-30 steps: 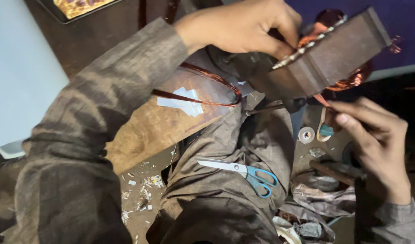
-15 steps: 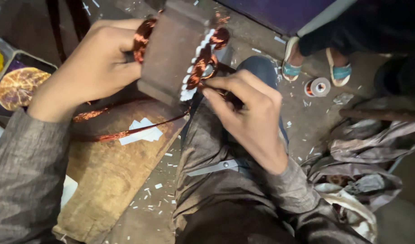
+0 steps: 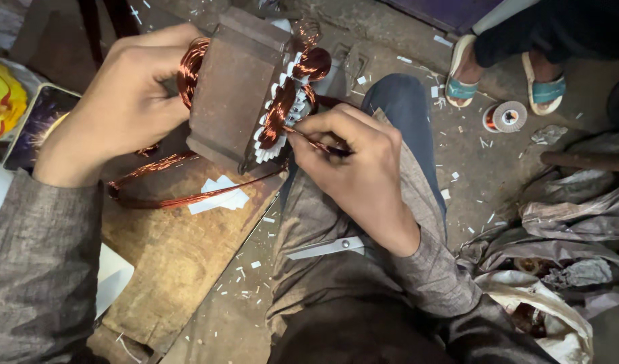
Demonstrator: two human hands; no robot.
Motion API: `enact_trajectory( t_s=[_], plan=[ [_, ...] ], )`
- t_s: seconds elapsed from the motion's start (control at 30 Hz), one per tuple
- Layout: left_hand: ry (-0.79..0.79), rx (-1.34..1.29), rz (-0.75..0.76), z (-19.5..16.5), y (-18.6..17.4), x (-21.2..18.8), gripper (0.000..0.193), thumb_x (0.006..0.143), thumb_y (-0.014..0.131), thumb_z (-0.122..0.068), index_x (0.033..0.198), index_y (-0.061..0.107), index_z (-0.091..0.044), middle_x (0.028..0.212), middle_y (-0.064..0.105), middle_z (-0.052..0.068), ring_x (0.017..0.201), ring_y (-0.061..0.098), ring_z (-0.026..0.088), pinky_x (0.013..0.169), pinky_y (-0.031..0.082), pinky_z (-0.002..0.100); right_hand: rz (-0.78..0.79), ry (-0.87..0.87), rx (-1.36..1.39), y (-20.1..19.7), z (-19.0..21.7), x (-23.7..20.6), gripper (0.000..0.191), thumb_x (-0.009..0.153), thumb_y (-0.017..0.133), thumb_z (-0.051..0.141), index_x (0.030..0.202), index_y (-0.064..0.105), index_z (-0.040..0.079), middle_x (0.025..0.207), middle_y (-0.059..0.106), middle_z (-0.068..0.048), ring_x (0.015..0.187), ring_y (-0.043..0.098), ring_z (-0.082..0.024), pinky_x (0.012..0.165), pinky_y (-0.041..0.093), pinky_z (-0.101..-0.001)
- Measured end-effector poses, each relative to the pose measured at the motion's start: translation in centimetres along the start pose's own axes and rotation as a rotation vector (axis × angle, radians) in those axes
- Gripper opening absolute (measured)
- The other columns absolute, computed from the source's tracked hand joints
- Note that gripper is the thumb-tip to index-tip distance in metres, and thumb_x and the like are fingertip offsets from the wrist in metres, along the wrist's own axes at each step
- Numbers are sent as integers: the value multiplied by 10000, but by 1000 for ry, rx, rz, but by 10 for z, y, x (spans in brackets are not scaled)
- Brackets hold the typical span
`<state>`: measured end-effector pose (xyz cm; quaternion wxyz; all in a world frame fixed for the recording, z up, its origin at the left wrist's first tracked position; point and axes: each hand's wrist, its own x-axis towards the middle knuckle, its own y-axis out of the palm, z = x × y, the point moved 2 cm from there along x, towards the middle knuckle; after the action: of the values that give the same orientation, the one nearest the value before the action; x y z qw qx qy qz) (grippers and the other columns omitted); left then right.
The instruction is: The person winds copper wire around a motor stator core, inserting small white insulating pieces between the windings. They use scissors to cut the wire and continue wrapping it tightly around the core.
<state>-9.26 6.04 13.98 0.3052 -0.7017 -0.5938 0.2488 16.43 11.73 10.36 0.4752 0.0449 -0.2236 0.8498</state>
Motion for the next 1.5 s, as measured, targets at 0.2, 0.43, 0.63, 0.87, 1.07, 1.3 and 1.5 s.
enact_trajectory(
  t_s=[0.2,0.43,0.63,0.87,1.07,1.3,1.5],
  plan=[
    [109,-105,-52,-6,10,-5,285,949,672,-20,1232,641,-9,1293,594,146,1184,622,273,1003,499,357,73,52,30,-3,-1,-3,121,859,824,5,941,737,24,804,675,-21,639,563,-59,579,423,-223],
    [171,1,-20,-14,8,-5,350,868,585,97,1212,612,35,1386,506,231,1236,549,386,1018,468,417,57,100,125,9,-15,-9,94,941,794,-5,986,712,9,845,656,-10,709,534,-59,633,420,-218],
    [96,250,-32,-2,16,-12,333,848,614,99,1178,600,58,1327,555,210,1219,547,412,1041,480,458,-52,70,133,16,-13,-14,125,906,797,-19,986,704,1,849,624,-15,730,545,-55,653,427,-231],
    [261,-31,-158,-5,16,-13,341,841,576,95,1181,568,75,1300,506,259,1198,527,435,994,453,482,8,49,84,9,-17,-13,124,875,818,-36,936,724,16,796,606,13,691,503,-42,622,376,-210],
    [227,130,-92,-5,10,-13,359,872,645,51,1229,607,53,1365,557,221,1243,571,410,1047,493,462,-16,181,162,15,-26,-14,91,939,779,-23,909,693,-14,701,582,14,643,488,-21,583,370,-218],
    [217,217,-190,13,24,-21,237,890,752,-35,915,557,98,1185,570,213,1055,612,412,869,515,477,-100,17,21,24,-33,-21,168,928,819,3,930,660,-52,790,605,29,718,508,-32,642,403,-212],
    [249,204,-246,15,20,-24,234,906,772,-76,1055,656,62,1192,620,139,1050,655,355,879,535,434,-154,154,220,32,-32,-25,100,970,782,-36,944,687,-48,816,618,36,751,517,-18,688,415,-184]
  ],
)
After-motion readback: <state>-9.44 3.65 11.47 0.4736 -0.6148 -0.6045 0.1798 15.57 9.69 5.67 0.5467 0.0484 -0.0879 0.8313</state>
